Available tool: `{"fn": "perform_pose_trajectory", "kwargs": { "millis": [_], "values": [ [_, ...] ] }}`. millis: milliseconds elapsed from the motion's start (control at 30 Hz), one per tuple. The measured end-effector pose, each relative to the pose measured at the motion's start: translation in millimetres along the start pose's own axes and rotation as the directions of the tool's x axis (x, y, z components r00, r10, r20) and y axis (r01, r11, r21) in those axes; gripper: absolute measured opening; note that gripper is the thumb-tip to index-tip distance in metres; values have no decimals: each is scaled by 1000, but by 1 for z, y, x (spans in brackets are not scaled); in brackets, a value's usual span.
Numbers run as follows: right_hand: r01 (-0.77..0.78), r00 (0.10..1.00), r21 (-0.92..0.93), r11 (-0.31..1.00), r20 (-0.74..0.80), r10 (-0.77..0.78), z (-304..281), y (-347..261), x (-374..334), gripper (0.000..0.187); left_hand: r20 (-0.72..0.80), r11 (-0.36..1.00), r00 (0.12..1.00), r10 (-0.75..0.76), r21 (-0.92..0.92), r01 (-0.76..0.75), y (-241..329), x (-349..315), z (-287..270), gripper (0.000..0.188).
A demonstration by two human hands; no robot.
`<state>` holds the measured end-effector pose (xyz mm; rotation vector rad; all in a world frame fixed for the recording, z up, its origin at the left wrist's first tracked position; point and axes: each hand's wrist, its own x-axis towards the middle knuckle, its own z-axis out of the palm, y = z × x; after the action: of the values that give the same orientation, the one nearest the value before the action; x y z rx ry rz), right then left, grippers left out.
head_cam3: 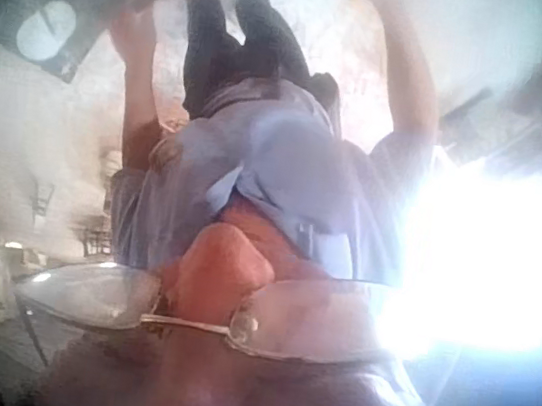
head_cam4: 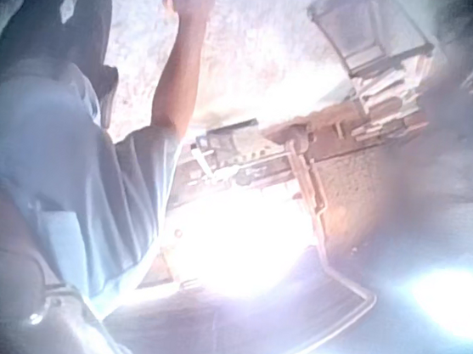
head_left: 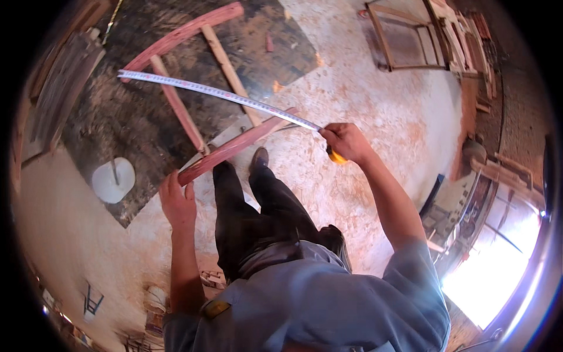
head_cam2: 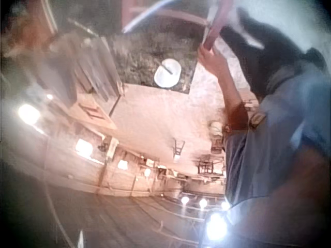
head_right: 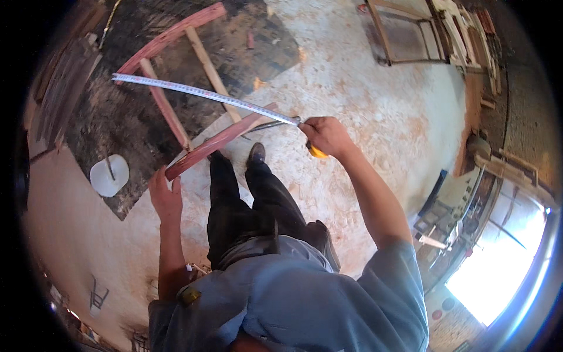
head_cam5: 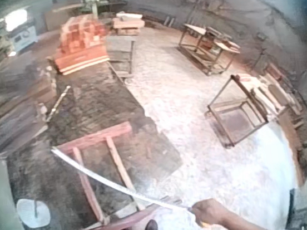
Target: The person assembles a small wooden frame by hammering nails into joints, measuring with a tape measure, marking with a pencil, and using a C-clamp to secure the structure. The person works on the floor and later moves the frame to a workbench.
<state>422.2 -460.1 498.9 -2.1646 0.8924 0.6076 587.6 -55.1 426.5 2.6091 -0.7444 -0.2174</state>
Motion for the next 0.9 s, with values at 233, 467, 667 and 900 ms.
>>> {"fn": "perform_pose_trajectory", "kwargs": {
  "millis": [233, 467, 667, 900],
  "values": [
    [10, 998, -30, 999, -56, -11, 3, 7, 10, 35, 33, 1000, 999, -26, -5, 26, 3, 2, -4, 47],
    [68, 990, -104, 992, -118, -80, 4, 7, 13, 33, 40, 1000, 999, -13, -7, 14, 7, 4, -7, 47],
    [122, 980, -108, 987, -143, -137, 8, 16, 19, 34, 46, 1000, 999, 8, -17, -7, 3, 4, -6, 47],
    [130, 979, -136, 982, -138, -149, 9, 16, 20, 35, 67, 1000, 998, 12, 25, -14, 6, 4, -8, 47]
  ]
}}
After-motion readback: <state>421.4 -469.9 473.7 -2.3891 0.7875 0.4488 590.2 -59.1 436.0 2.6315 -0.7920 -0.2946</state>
